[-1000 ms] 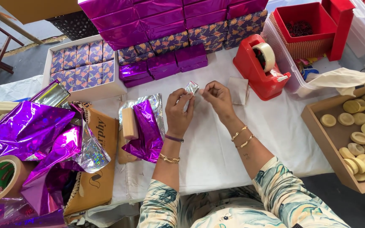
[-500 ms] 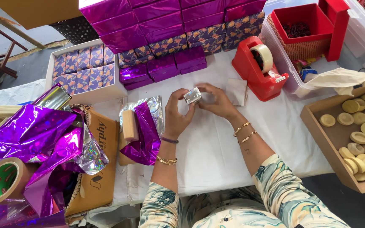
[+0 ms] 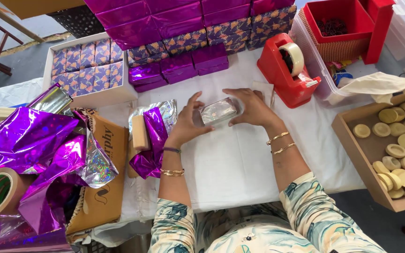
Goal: The person wraps small rectangular wooden blocks in shiny purple foil, folding the edges and securing them with clear tape from a red dispenser. They then wipe the surface of the wrapped blocks with a white cloth.
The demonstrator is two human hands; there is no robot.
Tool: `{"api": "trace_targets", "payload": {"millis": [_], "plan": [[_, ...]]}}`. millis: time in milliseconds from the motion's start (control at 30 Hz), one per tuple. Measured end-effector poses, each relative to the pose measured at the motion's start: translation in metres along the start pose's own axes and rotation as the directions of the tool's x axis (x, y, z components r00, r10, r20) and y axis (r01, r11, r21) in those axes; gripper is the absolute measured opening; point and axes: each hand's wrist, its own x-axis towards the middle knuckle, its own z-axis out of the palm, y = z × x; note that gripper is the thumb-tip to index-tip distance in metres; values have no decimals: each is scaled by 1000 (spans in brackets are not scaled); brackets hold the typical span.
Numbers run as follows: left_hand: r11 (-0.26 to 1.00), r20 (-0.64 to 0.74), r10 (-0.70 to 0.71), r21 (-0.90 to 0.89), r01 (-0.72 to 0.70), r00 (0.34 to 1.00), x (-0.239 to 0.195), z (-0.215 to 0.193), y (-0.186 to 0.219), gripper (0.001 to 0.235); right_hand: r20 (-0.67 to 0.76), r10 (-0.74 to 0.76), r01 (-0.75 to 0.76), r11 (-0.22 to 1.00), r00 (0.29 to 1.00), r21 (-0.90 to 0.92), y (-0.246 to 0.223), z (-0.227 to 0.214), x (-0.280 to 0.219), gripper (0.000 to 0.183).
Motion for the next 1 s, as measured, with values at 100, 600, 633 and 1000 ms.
{"api": "trace_targets", "payload": {"millis": [100,600,633,1000], "plan": [[991,32,-118,75,115,993,3,8,-21,104,54,65,-64,998,996,-12,22,18,1,77],[997,-330,79,47,-67,941,15,22,-44,113,-303,-15,23,999,953,23,57,-22,122,68],[997,-341,78,52,-64,937,16,20,-44,113,-297,-26,35,999,954,27,62,-21,132,68],[994,-268,23,111,7,963,15,23,-41,110,-142,247,-112,785,959,609,64,-11,161,74]]}}
